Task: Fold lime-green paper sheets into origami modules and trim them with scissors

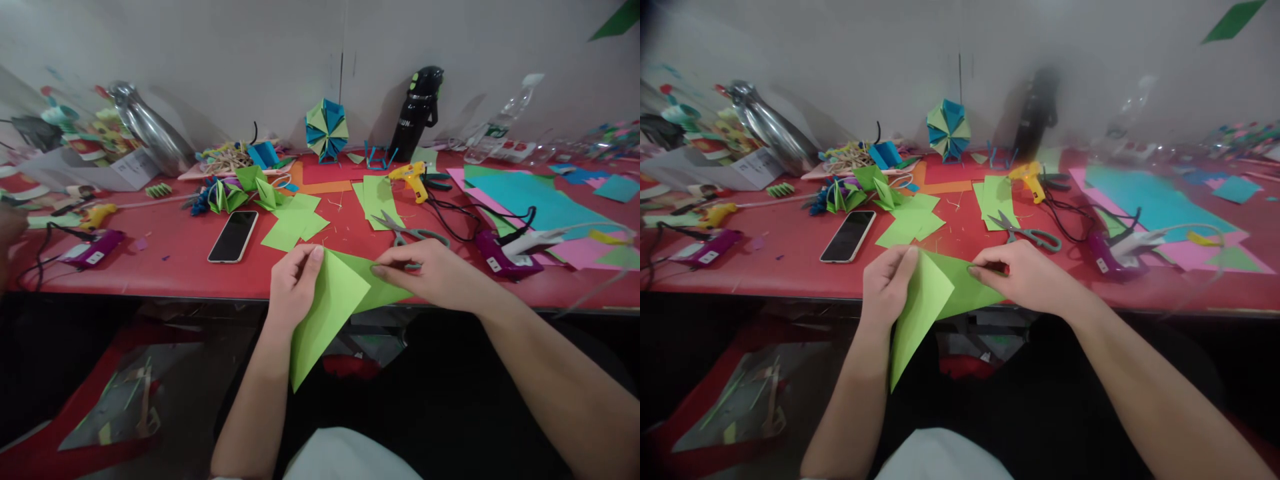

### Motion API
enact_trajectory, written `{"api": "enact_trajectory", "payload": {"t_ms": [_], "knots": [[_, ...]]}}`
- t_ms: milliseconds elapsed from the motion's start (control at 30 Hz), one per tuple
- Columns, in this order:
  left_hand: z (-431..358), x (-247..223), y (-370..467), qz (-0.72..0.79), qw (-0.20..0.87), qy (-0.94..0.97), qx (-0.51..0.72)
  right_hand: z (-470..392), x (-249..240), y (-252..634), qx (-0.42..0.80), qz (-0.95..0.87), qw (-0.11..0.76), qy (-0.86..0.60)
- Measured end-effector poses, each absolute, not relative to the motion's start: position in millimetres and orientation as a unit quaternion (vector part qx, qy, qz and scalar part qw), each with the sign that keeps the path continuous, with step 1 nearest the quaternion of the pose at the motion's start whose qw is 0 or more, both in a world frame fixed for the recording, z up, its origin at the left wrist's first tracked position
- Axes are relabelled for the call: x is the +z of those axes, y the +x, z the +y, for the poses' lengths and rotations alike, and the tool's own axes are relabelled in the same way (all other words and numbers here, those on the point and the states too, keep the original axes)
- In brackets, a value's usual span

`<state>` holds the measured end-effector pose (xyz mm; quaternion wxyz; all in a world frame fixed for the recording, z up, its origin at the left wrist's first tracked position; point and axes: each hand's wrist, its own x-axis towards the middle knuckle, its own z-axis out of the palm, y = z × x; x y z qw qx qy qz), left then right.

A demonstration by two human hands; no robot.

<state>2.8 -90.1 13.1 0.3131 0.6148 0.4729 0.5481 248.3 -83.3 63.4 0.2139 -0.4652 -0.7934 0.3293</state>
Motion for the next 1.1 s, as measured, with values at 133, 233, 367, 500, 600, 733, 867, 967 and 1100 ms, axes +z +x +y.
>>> {"api": "enact_trajectory", "payload": {"t_ms": [133, 233, 367, 500, 600, 733, 867, 967, 1100], "knots": [[-89, 11, 3, 0.498, 0.249, 0.630, 0.542, -81, 61, 251, 0.321, -0.795, 0.217, -0.467], [-85, 11, -3, 0.517, 0.191, 0.629, 0.549, -77, 62, 260, 0.326, -0.783, 0.205, -0.488], [-81, 12, -13, 0.538, 0.128, 0.609, 0.568, -72, 65, 273, 0.376, -0.752, 0.222, -0.494], [-78, 13, -19, 0.549, 0.130, 0.586, 0.582, -70, 56, 276, 0.443, -0.664, 0.326, -0.507], [-77, 11, -20, 0.550, 0.146, 0.572, 0.591, -69, 43, 268, 0.477, -0.578, 0.448, -0.489], [-75, 7, -20, 0.552, 0.160, 0.570, 0.588, -67, 31, 256, 0.495, -0.504, 0.537, -0.461], [-75, 5, -18, 0.558, 0.166, 0.579, 0.571, -64, 26, 250, 0.474, -0.461, 0.584, -0.471], [-76, 6, -14, 0.559, 0.174, 0.584, 0.562, -63, 24, 249, 0.456, -0.441, 0.601, -0.486], [-77, 5, -9, 0.543, 0.176, 0.591, 0.570, -63, 22, 247, 0.453, -0.435, 0.608, -0.487]]}}
